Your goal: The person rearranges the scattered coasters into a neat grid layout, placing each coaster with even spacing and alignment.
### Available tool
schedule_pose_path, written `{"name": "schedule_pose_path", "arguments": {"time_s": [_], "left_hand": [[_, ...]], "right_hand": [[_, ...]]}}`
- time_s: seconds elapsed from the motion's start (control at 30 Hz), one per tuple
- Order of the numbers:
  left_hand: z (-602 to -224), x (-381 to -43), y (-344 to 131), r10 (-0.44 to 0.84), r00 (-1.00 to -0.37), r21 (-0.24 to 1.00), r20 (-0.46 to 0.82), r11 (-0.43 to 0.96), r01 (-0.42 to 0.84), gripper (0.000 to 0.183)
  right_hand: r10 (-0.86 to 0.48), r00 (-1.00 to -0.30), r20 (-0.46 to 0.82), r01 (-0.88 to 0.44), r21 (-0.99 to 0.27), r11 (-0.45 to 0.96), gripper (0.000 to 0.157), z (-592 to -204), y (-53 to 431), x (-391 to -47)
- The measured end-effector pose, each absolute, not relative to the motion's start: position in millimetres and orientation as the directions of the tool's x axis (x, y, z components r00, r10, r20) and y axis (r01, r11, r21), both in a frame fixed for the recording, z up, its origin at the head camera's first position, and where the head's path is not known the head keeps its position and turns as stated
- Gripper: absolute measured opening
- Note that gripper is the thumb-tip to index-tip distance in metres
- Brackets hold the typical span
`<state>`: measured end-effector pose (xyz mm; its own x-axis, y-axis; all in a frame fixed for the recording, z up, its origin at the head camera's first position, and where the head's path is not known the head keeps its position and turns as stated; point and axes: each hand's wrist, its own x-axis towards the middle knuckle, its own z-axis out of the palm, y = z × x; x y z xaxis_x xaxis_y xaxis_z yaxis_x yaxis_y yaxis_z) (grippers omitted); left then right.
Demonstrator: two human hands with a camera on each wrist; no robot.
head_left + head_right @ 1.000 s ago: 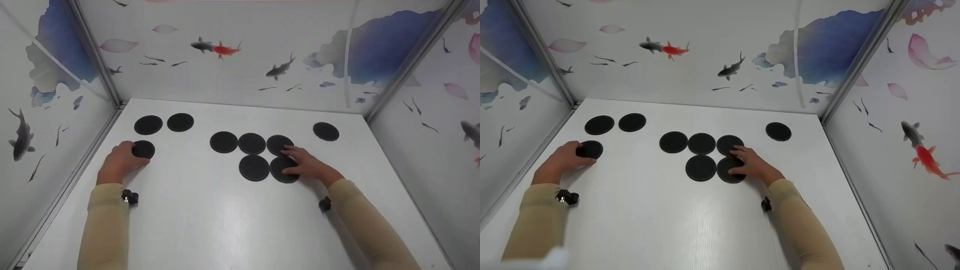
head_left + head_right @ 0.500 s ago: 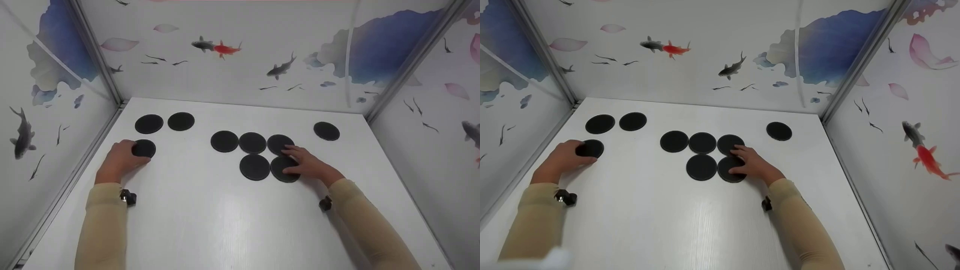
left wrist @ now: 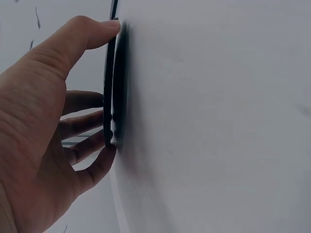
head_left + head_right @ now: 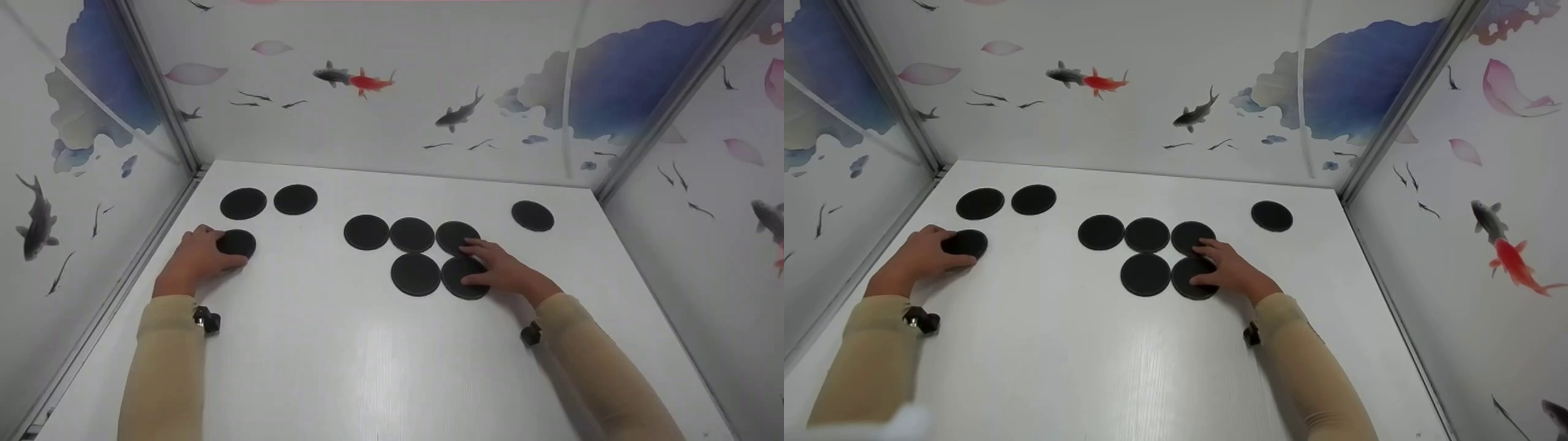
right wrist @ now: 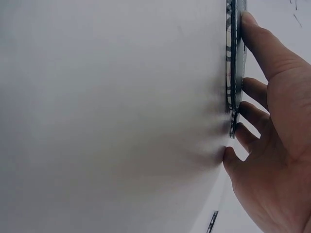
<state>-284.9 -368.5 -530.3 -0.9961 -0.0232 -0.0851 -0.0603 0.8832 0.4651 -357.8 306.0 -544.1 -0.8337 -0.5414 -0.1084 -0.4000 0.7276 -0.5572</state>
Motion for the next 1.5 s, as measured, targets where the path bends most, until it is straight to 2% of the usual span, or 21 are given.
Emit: {"name": "schedule_pose_path", "arguments": {"time_s": [0.33, 0.6, 1.5], "left_hand": [[-529.5, -289.0, -355.7, 0.021, -0.995, 0.491, -0.097, 0.87, -0.03, 0.105], [-527.6, -296.5, -333.1, 0.069, -0.996, 0.467, -0.061, 0.883, 0.033, 0.107], [-524.8, -305.8, -242.0, 0.244, -0.97, 0.362, 0.007, 0.903, 0.23, 0.09]], "right_hand": [[-0.532, -0.84, -0.111, -0.389, -0.561, 0.731, 0.087, -544.9, 305.8, -357.1], [-0.542, -0.834, -0.102, -0.408, -0.548, 0.731, 0.087, -543.3, 305.9, -357.0], [-0.551, -0.828, -0.1, -0.412, -0.557, 0.721, 0.086, -544.3, 305.6, -359.1]]}}
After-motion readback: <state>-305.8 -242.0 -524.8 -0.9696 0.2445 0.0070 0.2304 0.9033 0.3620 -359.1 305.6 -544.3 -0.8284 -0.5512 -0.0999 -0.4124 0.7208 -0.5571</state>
